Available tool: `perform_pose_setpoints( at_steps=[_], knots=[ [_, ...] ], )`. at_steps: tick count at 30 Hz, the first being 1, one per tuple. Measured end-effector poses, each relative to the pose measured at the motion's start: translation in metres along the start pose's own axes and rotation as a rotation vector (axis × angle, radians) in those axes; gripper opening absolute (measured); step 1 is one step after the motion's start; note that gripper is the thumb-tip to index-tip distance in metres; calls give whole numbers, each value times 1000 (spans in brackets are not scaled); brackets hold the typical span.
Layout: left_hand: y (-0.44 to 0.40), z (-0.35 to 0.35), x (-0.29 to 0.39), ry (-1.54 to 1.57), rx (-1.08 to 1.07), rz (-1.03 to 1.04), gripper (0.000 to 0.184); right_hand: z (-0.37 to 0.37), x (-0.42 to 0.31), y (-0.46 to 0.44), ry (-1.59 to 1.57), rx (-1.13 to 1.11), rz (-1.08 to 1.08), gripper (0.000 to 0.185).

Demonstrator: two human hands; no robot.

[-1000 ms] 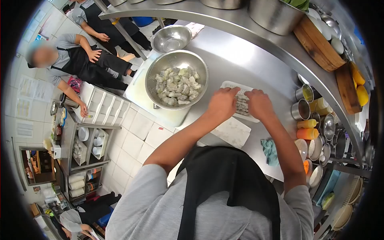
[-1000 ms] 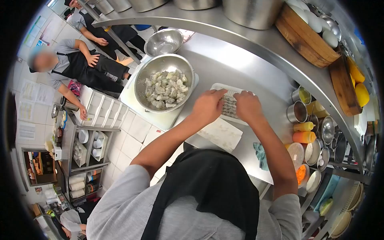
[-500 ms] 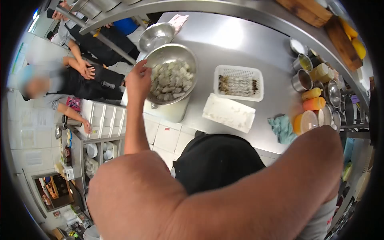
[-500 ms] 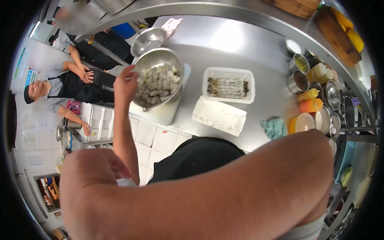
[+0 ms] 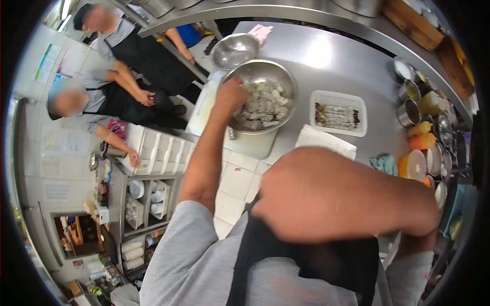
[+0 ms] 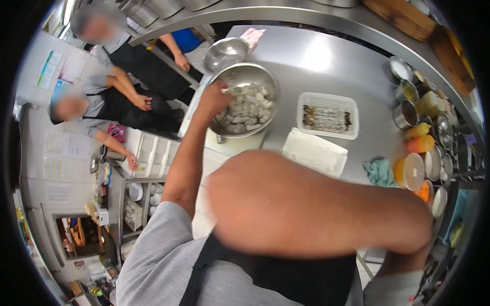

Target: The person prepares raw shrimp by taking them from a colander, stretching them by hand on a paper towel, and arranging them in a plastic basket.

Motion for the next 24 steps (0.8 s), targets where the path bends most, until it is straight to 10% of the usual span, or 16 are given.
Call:
perform_pose_setpoints(
  at_steps=[5, 10, 13, 19, 24],
  knots=[
    [4, -17, -17, 349, -107, -108, 50, 62, 169, 35, 14, 224, 630, 41],
    [10, -51, 3, -61, 217, 294, 54, 116, 224, 89, -170, 310, 692, 44],
    [10, -20, 14, 167, -159, 305, 60, 130, 229, 101, -249, 358, 698, 46],
    [-16, -5, 3, 587, -250, 173, 64, 149, 238, 108, -426, 439, 687, 47],
    [8, -28, 22, -171, -277, 250, 67, 155, 243, 110, -479, 462, 696, 45]
  ],
)
Point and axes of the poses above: each hand's wrist, its own y-axis away from the middle knuckle, its own z-axis out of the palm, x = y × z, the point moved 8 cm from there along -y, towards the middle knuckle, and after that the axes turned 8 degrees about -y, right-handed, at the moved point
